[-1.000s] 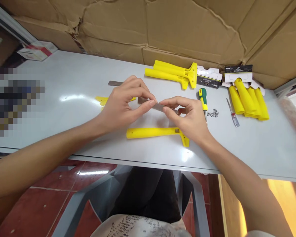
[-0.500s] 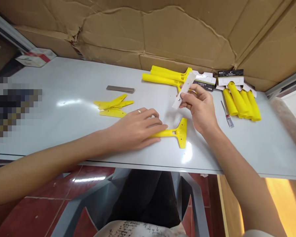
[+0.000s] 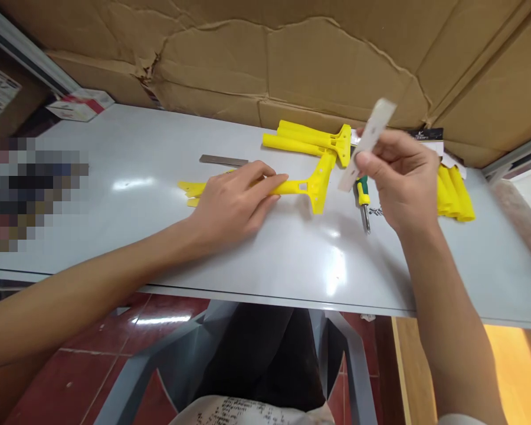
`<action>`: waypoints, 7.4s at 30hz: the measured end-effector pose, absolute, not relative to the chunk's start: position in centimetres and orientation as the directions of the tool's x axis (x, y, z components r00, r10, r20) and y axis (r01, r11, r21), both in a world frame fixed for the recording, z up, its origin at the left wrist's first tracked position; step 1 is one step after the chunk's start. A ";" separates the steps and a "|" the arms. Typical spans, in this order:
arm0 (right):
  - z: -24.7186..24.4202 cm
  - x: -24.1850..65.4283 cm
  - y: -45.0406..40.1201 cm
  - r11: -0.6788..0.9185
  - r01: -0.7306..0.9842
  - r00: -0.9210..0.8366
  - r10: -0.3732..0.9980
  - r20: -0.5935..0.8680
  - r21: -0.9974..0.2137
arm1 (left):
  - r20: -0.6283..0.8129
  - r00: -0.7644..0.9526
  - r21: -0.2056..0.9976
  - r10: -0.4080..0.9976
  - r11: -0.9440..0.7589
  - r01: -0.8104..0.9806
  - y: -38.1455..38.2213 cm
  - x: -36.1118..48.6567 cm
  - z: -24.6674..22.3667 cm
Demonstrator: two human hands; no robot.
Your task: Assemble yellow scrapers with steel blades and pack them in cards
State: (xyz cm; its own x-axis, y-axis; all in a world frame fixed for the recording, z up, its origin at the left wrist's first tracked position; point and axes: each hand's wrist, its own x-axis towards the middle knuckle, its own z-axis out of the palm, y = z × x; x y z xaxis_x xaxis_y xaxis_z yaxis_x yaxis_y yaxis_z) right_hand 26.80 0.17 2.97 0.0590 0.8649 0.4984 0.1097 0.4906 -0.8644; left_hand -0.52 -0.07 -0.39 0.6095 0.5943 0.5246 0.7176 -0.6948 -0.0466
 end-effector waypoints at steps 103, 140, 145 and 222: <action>0.4 23.8 0.2 -0.384 0.239 -0.227 0.871 -0.436 -0.892 | 0.221 0.764 0.849 0.606 -0.505 0.155 5.0 1.2 3.3; -0.2 24.1 0.1 -0.286 0.250 -0.303 0.884 -0.356 -0.925 | -0.022 0.646 0.864 0.763 -0.310 0.396 1.7 -0.9 -0.3; -0.1 24.0 -0.4 -0.247 0.242 -0.323 0.892 -0.318 -0.938 | 0.023 0.641 0.887 0.767 -0.312 0.341 1.1 -0.9 0.4; 0.4 21.3 -3.1 0.188 0.087 -0.209 0.964 0.167 -0.978 | -0.142 0.622 0.967 0.770 -0.025 0.253 -0.6 -1.5 3.1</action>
